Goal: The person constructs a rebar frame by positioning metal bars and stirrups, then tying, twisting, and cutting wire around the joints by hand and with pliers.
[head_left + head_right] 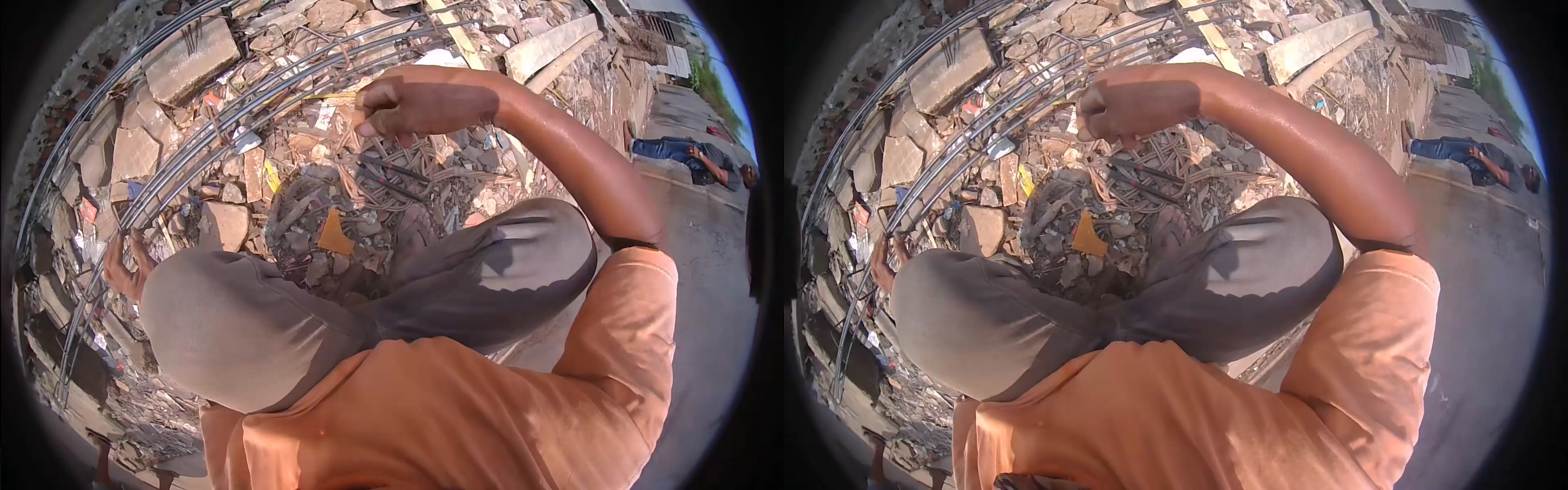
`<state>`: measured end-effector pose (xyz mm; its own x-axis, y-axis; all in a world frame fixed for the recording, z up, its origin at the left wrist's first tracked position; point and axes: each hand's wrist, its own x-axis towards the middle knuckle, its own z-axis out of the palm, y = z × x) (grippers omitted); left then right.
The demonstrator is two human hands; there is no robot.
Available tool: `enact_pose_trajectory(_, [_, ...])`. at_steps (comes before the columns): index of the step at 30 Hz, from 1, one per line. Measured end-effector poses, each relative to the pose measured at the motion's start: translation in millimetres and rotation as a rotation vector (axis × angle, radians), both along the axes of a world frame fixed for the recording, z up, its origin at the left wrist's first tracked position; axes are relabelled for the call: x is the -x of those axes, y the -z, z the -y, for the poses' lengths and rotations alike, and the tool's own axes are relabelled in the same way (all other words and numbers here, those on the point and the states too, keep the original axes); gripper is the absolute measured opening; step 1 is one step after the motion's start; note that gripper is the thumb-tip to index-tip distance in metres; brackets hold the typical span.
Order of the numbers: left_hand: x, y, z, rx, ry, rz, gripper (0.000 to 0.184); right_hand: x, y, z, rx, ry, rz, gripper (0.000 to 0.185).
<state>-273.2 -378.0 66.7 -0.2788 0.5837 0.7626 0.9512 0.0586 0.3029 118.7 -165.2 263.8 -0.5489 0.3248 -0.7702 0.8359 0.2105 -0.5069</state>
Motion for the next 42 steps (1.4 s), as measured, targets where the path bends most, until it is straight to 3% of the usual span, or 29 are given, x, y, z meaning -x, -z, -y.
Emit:
enact_pose_trajectory(2, [12, 2, 0, 0.045, 0.058, -0.051, 0.018, -103, 44, 14, -0.042, 0.19, 0.075, 0.022])
enact_pose_trajectory(4, [32, 6, 1, 0.111, 0.116, -0.092, 0.018, -188, 111, 42, -0.203, 0.099, 0.158, 0.025])
enact_pose_trajectory(6, [51, 7, 4, 0.192, 0.158, -0.118, 0.017, -224, 170, 84, -0.268, 0.335, 0.175, 0.032])
enact_pose_trajectory(9, [60, -2, 11, 0.32, 0.139, -0.165, 0.016, -200, 210, 125, -0.647, 0.366, -0.249, 0.053])
enact_pose_trajectory(11, [39, -18, 8, 0.407, 0.036, -0.299, 0.014, -172, 222, 135, -0.67, 0.249, -0.184, 0.069])
enact_pose_trajectory(14, [11, -33, 1, 0.45, -0.139, -0.069, 0.012, -152, 233, 136, -0.614, 0.097, -0.125, 0.086])
enact_pose_trajectory(15, [-1, -45, 0, 0.48, -0.163, 0.012, 0.015, -154, 238, 133, -0.609, 0.062, -0.134, 0.087])
enact_pose_trajectory(16, [0, -53, 5, 0.592, -0.164, -0.036, 0.025, -158, 248, 128, -0.722, 0.065, -0.26, 0.073])
enact_pose_trajectory(17, [-10, -66, 7, 0.604, -0.217, -0.023, 0.032, -167, 251, 123, -0.714, 0.059, -0.295, 0.07])
enact_pose_trajectory(21, [-21, -109, 37, 0.556, -0.323, 0.065, 0.032, -174, 234, 83, -0.506, 0.016, -0.261, 0.06])
enact_pose_trajectory(26, [-32, -133, 64, 0.597, -0.379, 0.199, 0.023, -150, 157, 13, -0.07, 0.072, -0.121, 0.049])
enact_pose_trajectory(30, [-19, -87, 68, 0.55, -0.32, 0.859, 0.032, -77, 77, -26, 0.113, 0.009, -0.215, 0.042])
enact_pose_trajectory(33, [-20, -64, 52, 0.656, -0.248, 1.116, 0.032, -2, 49, -35, -0.15, -0.394, -0.387, 0.019])
enact_pose_trajectory(34, [-24, -53, 48, 0.571, -0.228, 1.16, 0.034, 29, 34, -29, -0.191, -0.494, -0.295, 0.025])
enact_pose_trajectory(36, [-26, -38, 37, 0.401, -0.177, 1.22, 0.037, 72, 34, -13, -0.464, -0.637, -0.482, 0.043])
enact_pose_trajectory(39, [-17, -24, 29, 0.266, -0.146, 1.206, 0.039, 145, 16, 28, -0.768, -0.801, -0.3, 0.06])
enact_pose_trajectory(42, [-8, -4, 26, 0.075, -0.043, 1.427, 0.029, 191, 27, 61, -0.958, -0.878, -0.16, 0.064])
